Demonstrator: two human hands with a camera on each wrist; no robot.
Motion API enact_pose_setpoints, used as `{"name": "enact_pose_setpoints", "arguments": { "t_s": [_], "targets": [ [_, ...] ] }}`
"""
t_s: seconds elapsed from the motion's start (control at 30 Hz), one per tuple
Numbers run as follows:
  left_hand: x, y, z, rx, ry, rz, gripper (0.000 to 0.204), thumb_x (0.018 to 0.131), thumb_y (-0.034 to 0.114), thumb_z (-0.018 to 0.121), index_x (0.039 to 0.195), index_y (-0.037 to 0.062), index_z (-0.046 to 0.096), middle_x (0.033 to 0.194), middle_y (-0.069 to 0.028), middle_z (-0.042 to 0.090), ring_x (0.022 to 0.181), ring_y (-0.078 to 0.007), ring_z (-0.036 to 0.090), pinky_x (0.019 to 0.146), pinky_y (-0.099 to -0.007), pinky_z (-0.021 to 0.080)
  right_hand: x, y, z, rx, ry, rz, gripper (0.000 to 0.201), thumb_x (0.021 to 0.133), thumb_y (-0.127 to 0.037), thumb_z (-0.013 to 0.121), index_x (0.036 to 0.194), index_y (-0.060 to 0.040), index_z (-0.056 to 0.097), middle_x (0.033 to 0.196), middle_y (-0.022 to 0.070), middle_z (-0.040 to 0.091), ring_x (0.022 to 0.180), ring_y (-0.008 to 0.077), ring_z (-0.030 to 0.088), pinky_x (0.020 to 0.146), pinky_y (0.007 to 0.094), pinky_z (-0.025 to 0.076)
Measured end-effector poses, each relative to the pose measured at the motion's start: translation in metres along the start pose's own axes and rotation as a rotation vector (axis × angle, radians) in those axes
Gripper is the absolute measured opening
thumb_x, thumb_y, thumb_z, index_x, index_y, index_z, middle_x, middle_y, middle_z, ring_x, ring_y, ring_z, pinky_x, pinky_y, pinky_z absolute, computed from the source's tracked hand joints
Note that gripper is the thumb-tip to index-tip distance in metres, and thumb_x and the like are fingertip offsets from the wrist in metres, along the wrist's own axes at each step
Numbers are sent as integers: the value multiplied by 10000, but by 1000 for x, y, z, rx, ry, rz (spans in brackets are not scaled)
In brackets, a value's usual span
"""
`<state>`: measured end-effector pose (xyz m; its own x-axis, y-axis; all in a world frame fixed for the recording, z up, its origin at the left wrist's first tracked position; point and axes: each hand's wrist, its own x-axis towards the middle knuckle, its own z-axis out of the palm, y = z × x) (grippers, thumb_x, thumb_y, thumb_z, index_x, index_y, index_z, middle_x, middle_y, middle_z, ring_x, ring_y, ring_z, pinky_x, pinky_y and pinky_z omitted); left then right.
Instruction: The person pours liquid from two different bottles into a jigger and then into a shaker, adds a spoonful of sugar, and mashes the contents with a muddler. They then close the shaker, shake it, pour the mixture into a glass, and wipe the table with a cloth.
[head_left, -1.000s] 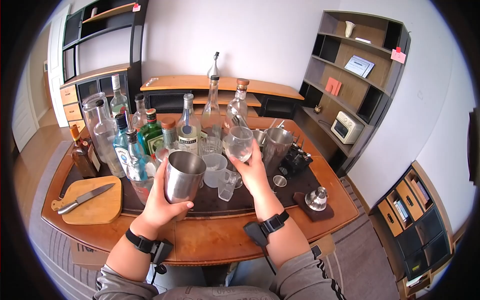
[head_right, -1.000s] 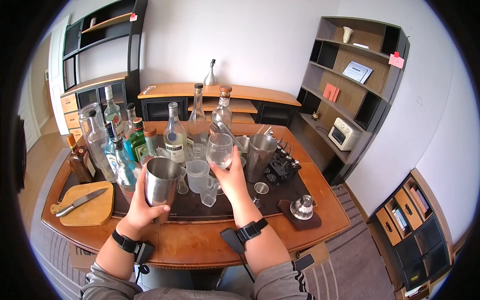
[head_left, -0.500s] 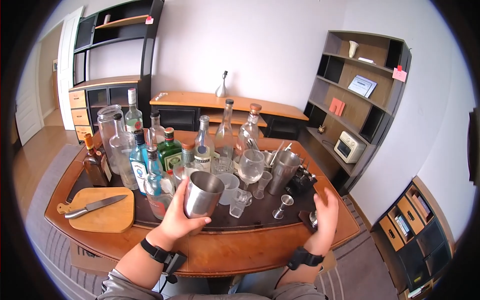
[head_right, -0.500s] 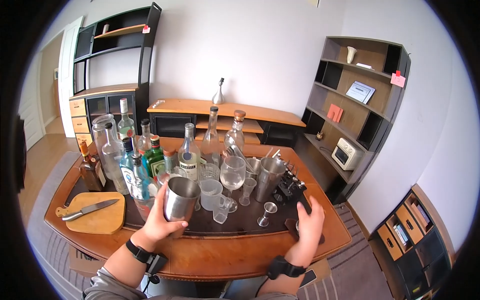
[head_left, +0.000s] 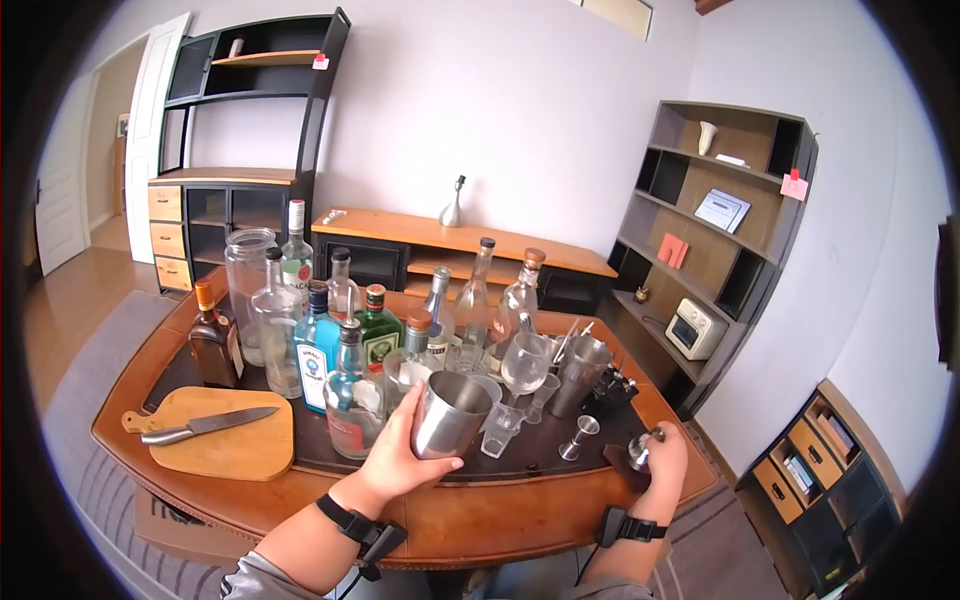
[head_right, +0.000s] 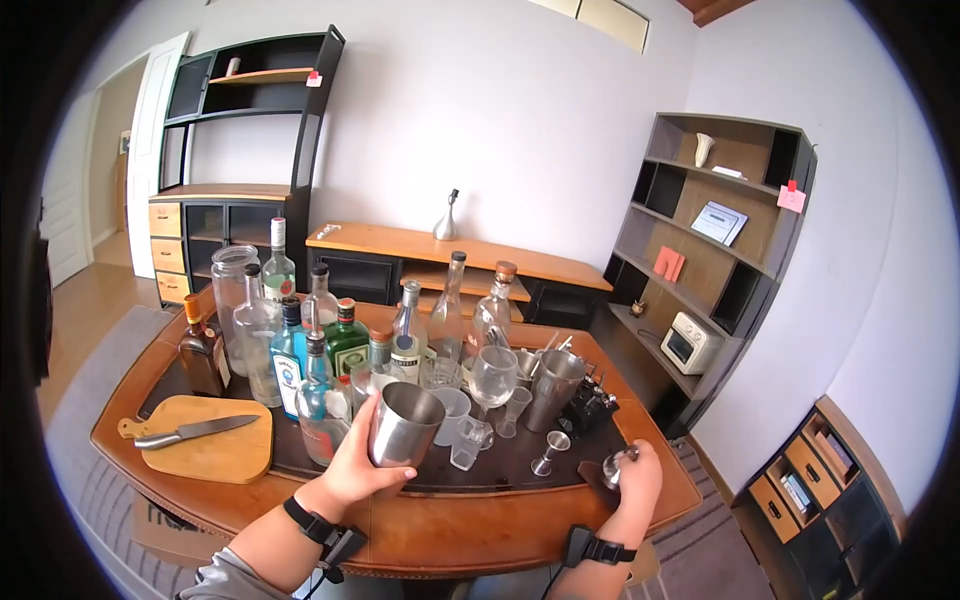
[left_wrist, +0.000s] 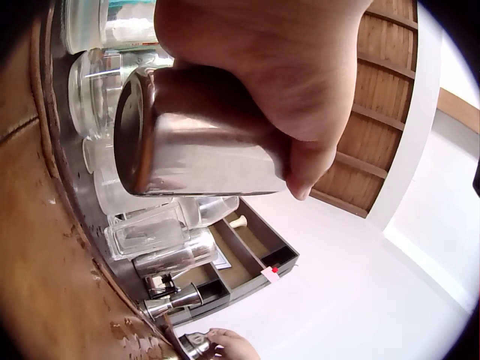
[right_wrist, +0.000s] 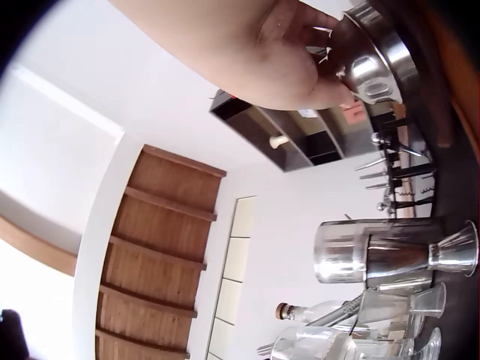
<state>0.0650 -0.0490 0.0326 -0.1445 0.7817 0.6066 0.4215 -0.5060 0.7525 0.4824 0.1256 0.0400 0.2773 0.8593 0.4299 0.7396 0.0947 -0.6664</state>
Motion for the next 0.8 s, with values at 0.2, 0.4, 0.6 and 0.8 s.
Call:
{"name": "enact_pose_setpoints", "arguments": {
  "t_s": [0.2, 0.4, 0.6, 0.8],
  "targets": [
    [-1, 6, 0, 13, -23, 43, 1174, 639, 239, 915, 1506, -56, 180, 1444, -271, 405, 1369, -347, 415, 1127, -393, 342, -33, -142, -21, 931, -7, -384, 409, 873, 44, 638, 1273, -26, 584, 1164, 84, 632, 1004, 168, 626, 900, 307, 508],
    [-1, 1, 0, 13, -19, 43, 1182, 635, 252, 914, 1505, -61, 177, 1432, -276, 418, 1351, -353, 434, 1116, -397, 354, -81, -250, 10, 984, -591, -643, 394, 901, 38, 615, 1289, -4, 559, 1207, 84, 625, 1044, 152, 613, 888, 281, 513],
    [-1, 11, -2, -2, 11, 54, 1180, 633, 242, 917, 1499, -69, 179, 1380, -267, 469, 1303, -343, 483, 1083, -398, 386, -96, -274, 29, 1010, -771, -533, 382, 885, -40, 687, 1256, -8, 602, 1110, 54, 654, 954, 106, 606, 841, 272, 502],
    [-4, 7, 1, 11, 0, 66, 1182, 637, 262, 922, 1499, -65, 182, 1392, -265, 459, 1300, -344, 487, 1081, -405, 390, -96, -269, 49, 980, -684, -646, 372, 895, -56, 670, 1260, -35, 599, 1044, 27, 640, 931, 83, 598, 753, 226, 507]
  ]
}}
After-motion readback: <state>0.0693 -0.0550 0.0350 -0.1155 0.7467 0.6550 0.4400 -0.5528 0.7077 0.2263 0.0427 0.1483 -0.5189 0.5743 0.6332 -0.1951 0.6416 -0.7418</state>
